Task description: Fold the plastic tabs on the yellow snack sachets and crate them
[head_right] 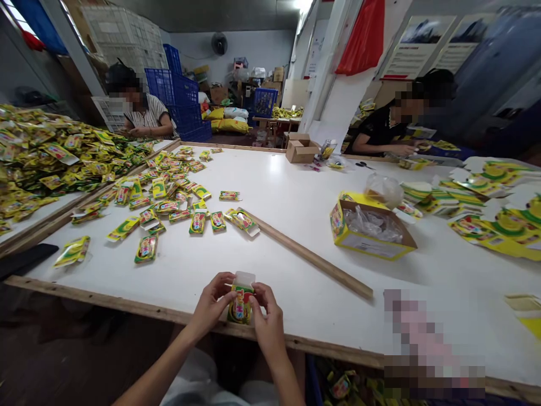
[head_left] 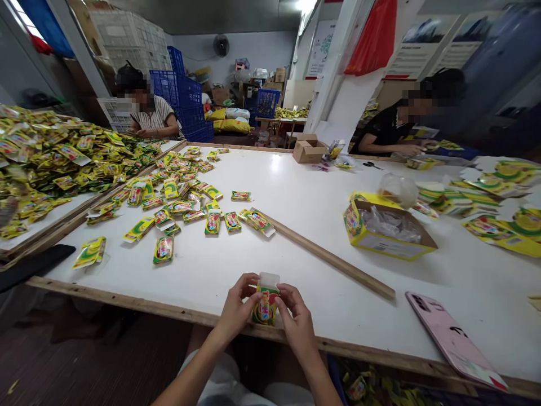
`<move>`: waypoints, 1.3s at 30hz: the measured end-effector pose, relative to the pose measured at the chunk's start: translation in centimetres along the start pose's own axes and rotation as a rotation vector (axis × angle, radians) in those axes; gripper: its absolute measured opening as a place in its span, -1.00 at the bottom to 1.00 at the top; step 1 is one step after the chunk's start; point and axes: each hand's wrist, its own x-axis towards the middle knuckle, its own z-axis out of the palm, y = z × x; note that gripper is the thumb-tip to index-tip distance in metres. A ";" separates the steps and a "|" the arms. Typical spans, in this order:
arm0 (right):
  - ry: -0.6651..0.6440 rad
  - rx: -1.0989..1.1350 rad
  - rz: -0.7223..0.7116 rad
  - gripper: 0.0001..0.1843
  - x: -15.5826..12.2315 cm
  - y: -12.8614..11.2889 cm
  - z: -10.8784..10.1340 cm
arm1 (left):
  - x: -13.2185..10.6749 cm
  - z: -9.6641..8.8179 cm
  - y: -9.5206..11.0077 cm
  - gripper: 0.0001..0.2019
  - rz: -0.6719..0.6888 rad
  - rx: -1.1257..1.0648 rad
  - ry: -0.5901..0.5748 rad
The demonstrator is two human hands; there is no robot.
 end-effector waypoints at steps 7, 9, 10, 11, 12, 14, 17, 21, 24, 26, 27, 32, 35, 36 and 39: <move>-0.036 -0.120 -0.031 -0.77 1.9 -0.8 0.2 | 0.0 -0.6 -0.1 -0.77 -0.020 0.042 0.023; -0.045 -0.112 -0.025 -0.74 2.1 -0.8 0.5 | -0.1 -0.6 0.0 -0.80 -0.031 0.098 0.011; -0.051 -0.103 -0.022 -0.73 2.2 -0.7 0.7 | -0.1 -0.5 0.1 -0.81 -0.031 0.121 0.006; -0.056 -0.093 -0.020 -0.73 2.1 -0.5 0.8 | -0.1 -0.5 0.1 -0.81 -0.020 0.138 0.008; -0.051 -0.077 -0.021 -0.73 2.1 -0.4 1.0 | 0.0 -0.4 0.1 -0.82 0.002 0.151 0.017; -0.009 -0.012 -0.022 -0.75 1.9 0.0 1.2 | 0.1 -0.1 0.2 -0.86 0.061 0.139 0.043; 0.035 0.065 -0.021 -0.66 1.6 0.2 1.2 | 0.2 0.3 0.3 -0.84 0.107 0.026 0.060; -0.039 -0.060 -0.087 -0.75 1.4 -0.3 0.7 | 0.1 0.6 0.7 -0.86 0.120 0.068 0.063; -0.041 -0.108 -0.119 -0.75 1.2 -0.9 0.5 | 0.0 0.6 1.1 -0.92 0.112 0.146 0.092; -0.015 -0.120 -0.113 -0.75 1.2 -1.2 0.7 | 0.1 0.7 1.1 -0.92 0.095 0.150 0.124; 0.001 -0.126 -0.102 -0.75 1.2 -1.3 0.8 | 0.1 0.8 1.1 -0.92 0.082 0.148 0.137; 0.037 -0.151 -0.031 -0.72 1.9 -2.0 1.1 | 0.7 1.2 0.8 -0.90 0.013 0.121 0.182; 0.037 -0.143 -0.024 -0.72 2.2 -2.4 1.0 | 1.1 1.3 0.8 -0.90 -0.011 0.101 0.196; 0.032 -0.140 -0.027 -0.71 2.2 -2.4 1.0 | 1.1 1.2 0.7 -0.89 -0.018 0.097 0.197; 0.013 -0.116 -0.050 -0.71 1.8 -1.8 0.7 | 0.9 0.8 0.6 -0.88 -0.003 0.095 0.168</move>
